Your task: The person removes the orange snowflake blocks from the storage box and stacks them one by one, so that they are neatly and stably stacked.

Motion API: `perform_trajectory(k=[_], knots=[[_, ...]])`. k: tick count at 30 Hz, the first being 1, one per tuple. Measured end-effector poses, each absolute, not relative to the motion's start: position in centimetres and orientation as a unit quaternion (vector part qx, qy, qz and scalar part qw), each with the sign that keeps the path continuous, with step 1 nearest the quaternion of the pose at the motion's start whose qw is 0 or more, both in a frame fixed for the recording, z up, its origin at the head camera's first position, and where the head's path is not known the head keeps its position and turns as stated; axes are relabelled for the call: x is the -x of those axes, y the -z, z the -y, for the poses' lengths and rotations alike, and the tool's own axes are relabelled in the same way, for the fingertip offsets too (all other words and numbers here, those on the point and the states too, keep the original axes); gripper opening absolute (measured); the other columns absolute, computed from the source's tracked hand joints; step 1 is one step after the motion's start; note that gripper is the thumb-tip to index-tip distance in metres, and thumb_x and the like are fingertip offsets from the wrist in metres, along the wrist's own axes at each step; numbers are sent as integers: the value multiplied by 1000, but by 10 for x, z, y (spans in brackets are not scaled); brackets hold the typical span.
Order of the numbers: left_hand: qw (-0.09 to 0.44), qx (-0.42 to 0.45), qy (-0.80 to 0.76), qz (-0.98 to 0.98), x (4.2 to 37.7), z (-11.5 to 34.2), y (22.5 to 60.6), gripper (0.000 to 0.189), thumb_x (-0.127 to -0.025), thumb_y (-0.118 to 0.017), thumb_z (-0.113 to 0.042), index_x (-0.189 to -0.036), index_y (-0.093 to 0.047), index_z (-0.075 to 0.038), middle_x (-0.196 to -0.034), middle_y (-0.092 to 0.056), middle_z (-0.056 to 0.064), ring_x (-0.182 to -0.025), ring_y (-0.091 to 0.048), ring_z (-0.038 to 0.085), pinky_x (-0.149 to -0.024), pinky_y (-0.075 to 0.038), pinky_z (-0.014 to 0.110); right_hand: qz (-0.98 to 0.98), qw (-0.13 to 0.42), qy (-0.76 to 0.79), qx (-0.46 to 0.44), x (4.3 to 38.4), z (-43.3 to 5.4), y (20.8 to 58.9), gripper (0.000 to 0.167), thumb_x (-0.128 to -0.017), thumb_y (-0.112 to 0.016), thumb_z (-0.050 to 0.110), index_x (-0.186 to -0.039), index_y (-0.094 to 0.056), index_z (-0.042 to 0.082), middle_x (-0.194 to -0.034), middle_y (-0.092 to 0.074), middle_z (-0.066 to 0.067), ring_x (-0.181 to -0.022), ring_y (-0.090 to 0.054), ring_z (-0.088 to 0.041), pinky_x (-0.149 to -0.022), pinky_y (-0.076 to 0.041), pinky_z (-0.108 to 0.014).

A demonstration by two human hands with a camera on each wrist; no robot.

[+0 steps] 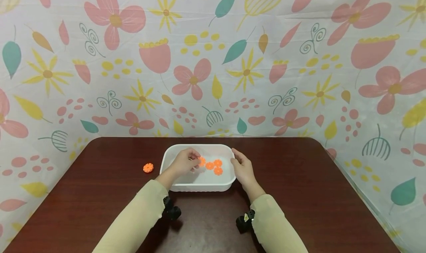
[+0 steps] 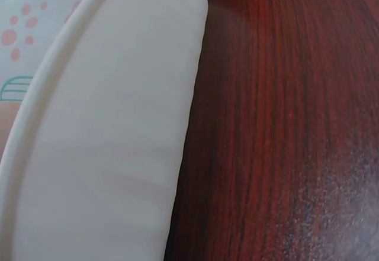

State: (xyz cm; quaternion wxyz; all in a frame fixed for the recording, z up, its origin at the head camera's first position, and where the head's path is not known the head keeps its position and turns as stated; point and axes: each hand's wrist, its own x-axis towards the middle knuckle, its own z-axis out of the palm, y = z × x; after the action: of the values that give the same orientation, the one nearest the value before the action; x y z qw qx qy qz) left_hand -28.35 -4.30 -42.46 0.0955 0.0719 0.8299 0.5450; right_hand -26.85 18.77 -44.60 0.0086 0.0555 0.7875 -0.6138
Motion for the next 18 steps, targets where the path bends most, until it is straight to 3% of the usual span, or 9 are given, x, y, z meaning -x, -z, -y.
perform_trajectory(k=[8, 18], knots=[[92, -68, -561, -820, 281, 46, 421, 12, -92, -59, -8, -102, -59, -3, -90, -60, 11, -70, -65, 19, -61, -57, 30, -790, 7, 610, -56, 268, -188, 446, 45, -98, -44, 15, -143, -41, 13, -147, -40, -13, -132, -42, -28, -105, -41, -44], [77, -69, -591, -800, 272, 51, 414, 9, -90, -58, -2, -99, -58, 0, -87, -61, 12, -68, -69, 19, -57, -57, 31, -789, 10, 611, -62, 266, -188, 445, 45, -98, -45, 16, -143, -42, 15, -148, -39, -14, -132, -41, -28, -105, -41, -45]])
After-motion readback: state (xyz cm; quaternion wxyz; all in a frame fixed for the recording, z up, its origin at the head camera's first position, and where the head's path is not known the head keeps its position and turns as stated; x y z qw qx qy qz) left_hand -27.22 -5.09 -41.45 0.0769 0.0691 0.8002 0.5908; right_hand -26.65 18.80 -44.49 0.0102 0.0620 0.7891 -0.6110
